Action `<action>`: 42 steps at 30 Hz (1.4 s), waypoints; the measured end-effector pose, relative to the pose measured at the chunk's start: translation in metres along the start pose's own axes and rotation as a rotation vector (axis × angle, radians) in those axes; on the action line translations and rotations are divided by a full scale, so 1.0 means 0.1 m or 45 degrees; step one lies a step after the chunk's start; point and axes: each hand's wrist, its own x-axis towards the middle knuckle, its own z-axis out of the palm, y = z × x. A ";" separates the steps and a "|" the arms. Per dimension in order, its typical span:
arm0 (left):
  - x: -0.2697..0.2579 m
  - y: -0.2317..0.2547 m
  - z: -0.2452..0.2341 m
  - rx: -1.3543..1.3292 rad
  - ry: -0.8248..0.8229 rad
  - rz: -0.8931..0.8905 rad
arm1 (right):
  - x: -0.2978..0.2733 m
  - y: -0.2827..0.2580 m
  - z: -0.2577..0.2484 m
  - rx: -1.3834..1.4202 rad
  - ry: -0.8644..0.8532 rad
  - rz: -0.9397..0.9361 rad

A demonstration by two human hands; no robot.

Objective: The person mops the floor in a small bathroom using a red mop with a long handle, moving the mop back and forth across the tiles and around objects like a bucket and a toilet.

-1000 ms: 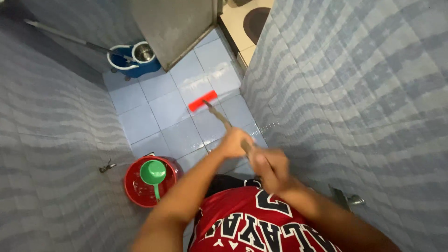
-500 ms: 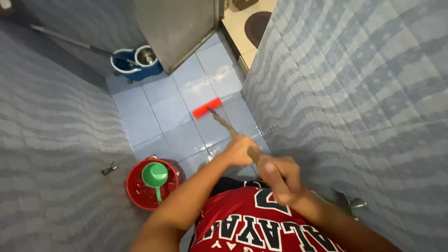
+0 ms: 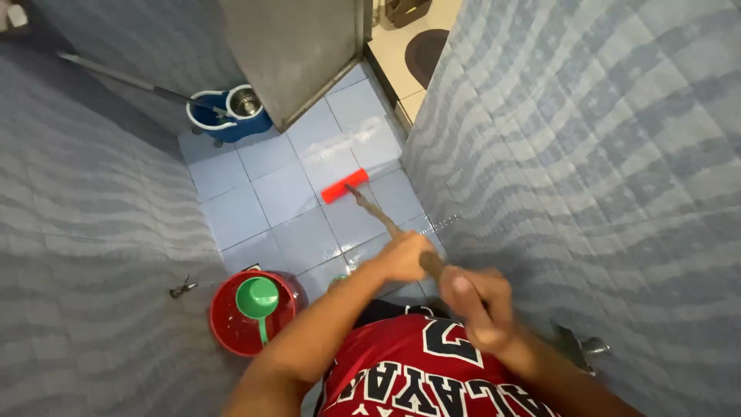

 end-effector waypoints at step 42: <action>-0.09 -0.83 -0.31 -0.254 0.302 -0.066 | 0.35 0.88 0.17 -0.245 -0.149 -0.065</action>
